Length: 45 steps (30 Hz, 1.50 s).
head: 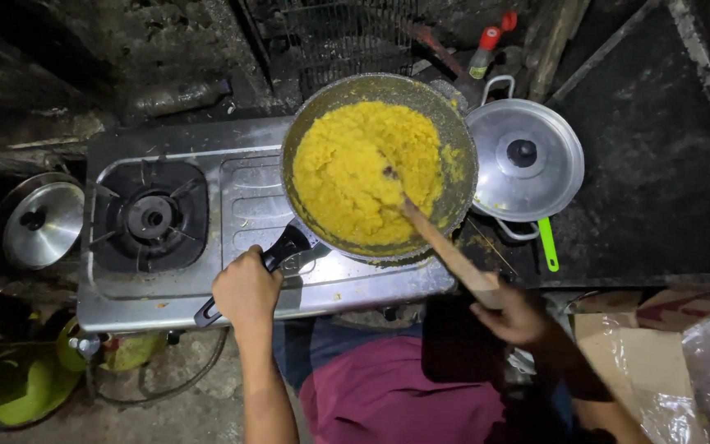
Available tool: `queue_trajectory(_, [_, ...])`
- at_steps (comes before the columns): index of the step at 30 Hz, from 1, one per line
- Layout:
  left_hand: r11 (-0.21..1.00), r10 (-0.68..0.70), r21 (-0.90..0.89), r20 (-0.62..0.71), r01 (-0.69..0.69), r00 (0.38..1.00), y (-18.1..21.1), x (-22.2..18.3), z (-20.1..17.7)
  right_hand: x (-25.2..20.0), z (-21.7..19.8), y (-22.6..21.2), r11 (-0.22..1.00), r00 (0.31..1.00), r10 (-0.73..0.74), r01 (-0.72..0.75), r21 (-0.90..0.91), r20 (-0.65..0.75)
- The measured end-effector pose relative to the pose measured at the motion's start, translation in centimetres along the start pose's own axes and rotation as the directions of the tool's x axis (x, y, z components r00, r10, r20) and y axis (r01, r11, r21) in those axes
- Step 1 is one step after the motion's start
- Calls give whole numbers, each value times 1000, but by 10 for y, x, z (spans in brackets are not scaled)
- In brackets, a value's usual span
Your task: Stirring a thick yellow mixture in a pan on a gas stove using a wooden spatula.
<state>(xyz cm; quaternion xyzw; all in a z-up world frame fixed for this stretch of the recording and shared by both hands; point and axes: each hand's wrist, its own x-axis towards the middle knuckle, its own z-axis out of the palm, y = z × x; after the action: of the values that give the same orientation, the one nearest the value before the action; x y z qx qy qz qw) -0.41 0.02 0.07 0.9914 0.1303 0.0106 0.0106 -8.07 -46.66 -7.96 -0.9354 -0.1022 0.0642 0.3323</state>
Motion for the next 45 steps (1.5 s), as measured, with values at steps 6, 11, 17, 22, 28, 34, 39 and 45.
queue_trajectory(6, [997, 49, 61, -17, -48, 999, -2, 2, 3, -9, -118, -56, 814, 922, 355, -224, -536, 154])
queue_trajectory(11, [995, 77, 71, -60, -72, 995, -2, 1, 1, 36, -178, -151, 757, 795, 533, -295, -582, 290])
queue_trajectory(17, [995, 73, 64, -28, -72, 997, -2, 3, 5, 38, -176, -155, 711, 818, 538, -309, -632, 205])
queue_trajectory(22, [996, 65, 65, -16, -64, 998, -1, 2, 2, 36, -153, -124, 765, 910, 382, -215, -607, 159])
queue_trajectory(28, [995, 72, 69, -48, -68, 996, -2, 2, 4, 38, -151, -118, 750, 898, 409, -232, -619, 160])
queue_trajectory(34, [996, 69, 59, -46, -66, 997, -1, 2, 4, 43, -167, -127, 723, 829, 525, -313, -616, 194])
queue_trajectory(39, [996, 68, 57, -32, -66, 997, -1, 2, 1, 47, -182, -158, 659, 708, 654, -359, -661, 268])
queue_trajectory(45, [997, 56, 47, 21, -57, 998, 0, 3, -1, 60, -214, -136, 450, 820, 563, -202, -870, 101])
